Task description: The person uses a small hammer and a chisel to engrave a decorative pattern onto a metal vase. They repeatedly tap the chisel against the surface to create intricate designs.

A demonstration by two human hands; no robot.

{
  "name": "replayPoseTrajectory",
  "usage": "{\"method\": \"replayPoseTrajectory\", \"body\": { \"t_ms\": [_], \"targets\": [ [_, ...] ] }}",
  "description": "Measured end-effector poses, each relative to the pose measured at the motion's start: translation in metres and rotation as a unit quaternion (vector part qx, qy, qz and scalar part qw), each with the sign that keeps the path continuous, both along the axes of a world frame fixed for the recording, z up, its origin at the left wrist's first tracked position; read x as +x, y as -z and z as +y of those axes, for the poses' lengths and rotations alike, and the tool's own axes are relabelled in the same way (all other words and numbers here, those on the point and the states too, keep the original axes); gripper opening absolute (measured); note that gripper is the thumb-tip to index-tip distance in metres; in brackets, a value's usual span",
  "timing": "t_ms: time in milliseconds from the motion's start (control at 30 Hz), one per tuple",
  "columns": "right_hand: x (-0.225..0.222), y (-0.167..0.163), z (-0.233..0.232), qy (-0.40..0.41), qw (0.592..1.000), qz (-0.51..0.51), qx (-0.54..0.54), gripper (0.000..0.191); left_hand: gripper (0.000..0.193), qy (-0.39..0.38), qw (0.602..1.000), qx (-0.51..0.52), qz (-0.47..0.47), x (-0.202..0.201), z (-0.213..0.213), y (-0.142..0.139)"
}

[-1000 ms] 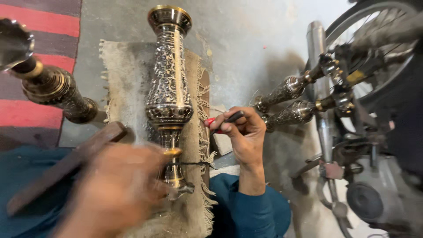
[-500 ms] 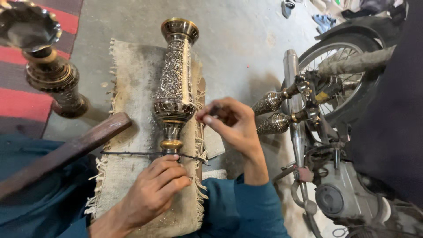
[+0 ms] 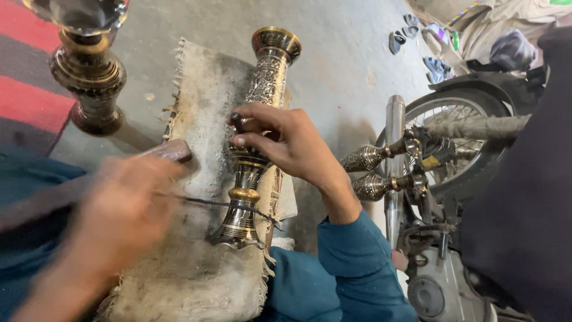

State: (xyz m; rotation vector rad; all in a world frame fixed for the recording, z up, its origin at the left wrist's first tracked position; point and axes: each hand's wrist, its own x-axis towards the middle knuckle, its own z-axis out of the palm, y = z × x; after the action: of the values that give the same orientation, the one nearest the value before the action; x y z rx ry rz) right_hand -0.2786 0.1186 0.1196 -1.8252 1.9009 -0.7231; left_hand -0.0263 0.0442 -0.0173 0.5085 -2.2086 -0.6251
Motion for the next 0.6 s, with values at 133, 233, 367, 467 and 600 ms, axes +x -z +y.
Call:
{"method": "replayPoseTrajectory", "body": {
  "t_ms": [133, 233, 367, 467, 600],
  "targets": [
    [0.005, 0.005, 0.001, -0.022, 0.999, 0.019, -0.031, 0.034, 0.072, -0.045, 0.921, 0.142, -0.361, 0.036, -0.061, 0.037],
    [0.008, 0.006, 0.001, -0.009, 0.999, 0.031, -0.035, 0.033, 0.058, -0.034, 0.862, 0.255, -0.436, 0.046, -0.073, 0.058],
    [0.010, 0.006, 0.000, -0.030, 0.997, 0.048, -0.048, 0.033, 0.065, -0.036, 0.911, 0.258, -0.320, 0.047, -0.060, 0.059],
    [0.011, 0.007, 0.001, -0.039, 0.997, 0.044, -0.050, 0.032, 0.077, 0.004, 0.961, 0.253, -0.107, 0.044, -0.048, 0.042],
    [0.011, 0.010, 0.004, -0.032, 0.998, 0.028, -0.047, 0.032, 0.087, -0.035, 0.947, 0.297, -0.118, 0.035, -0.032, 0.011]
  ]
}}
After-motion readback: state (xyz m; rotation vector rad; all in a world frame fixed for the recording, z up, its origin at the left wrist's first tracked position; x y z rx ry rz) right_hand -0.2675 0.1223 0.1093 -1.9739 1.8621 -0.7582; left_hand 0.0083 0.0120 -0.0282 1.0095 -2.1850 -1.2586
